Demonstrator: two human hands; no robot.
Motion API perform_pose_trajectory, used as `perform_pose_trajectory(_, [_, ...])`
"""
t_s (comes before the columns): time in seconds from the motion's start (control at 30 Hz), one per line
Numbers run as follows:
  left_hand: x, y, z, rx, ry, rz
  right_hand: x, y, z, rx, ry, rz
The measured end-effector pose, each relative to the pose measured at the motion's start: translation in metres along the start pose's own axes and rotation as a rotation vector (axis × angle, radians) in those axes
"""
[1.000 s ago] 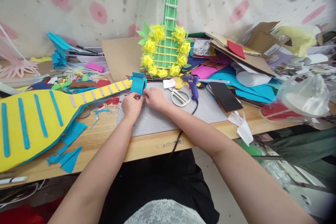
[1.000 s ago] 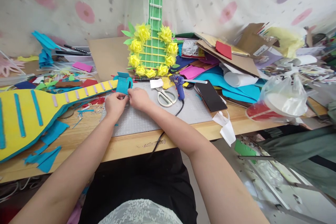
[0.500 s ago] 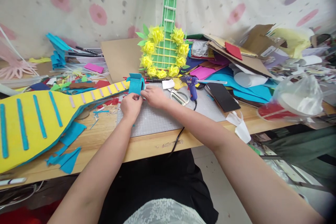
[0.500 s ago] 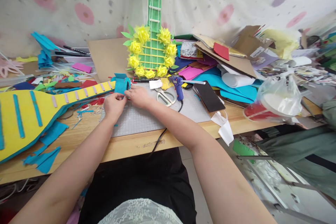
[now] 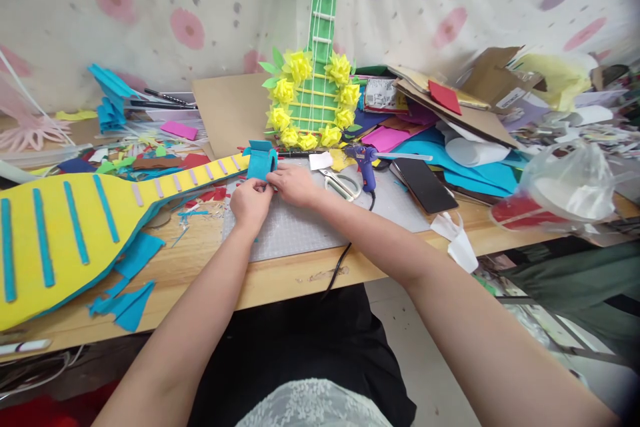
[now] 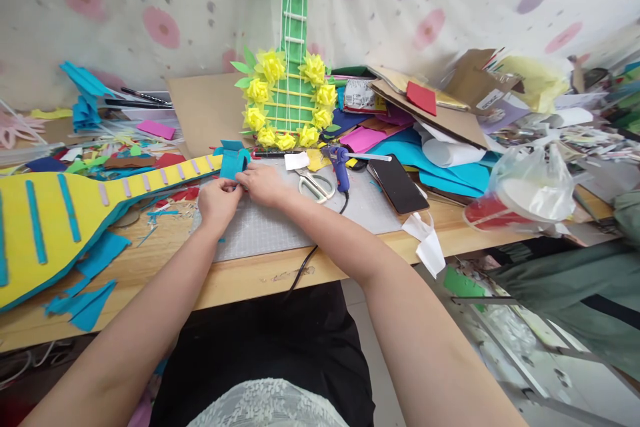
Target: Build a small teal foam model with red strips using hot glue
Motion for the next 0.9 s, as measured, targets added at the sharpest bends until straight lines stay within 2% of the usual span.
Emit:
perform_pose_trajectory(0.07, [0.0, 0.0, -0.001, -0.002, 0.001, -0.006, 0.0, -0.003, 0.001, -0.05, -0.03, -0.035])
perform_pose_trajectory(0.23, [0.002, -0.002, -0.002, 0.023, 0.003, -0.035, -0.003, 0.009, -0.006, 0.036, -0.079, 0.165])
perform_pose_trajectory(0.37, [0.003, -0.004, -0.004, 0.037, 0.012, -0.047, -0.022, 0.014, -0.017, 0.191, -0.084, 0.242])
perform_pose_trajectory(0.5, [0.002, -0.004, -0.002, 0.022, 0.002, -0.037, -0.039, 0.016, -0.025, 0.232, -0.048, 0.32])
perform_pose_trajectory(0.9, [-0.006, 0.002, 0.004, 0.028, -0.018, 0.036, -0.016, 0.008, -0.008, 0.107, -0.124, 0.304])
Point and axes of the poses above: each hand's wrist, its own x-axis towards the middle knuckle, its own z-axis out of the palm, y = z × x, the point moved 4 cm from there along x, towards the middle knuckle, and after that the axes turned 9 degrees about -z, right-handed, at the moved point
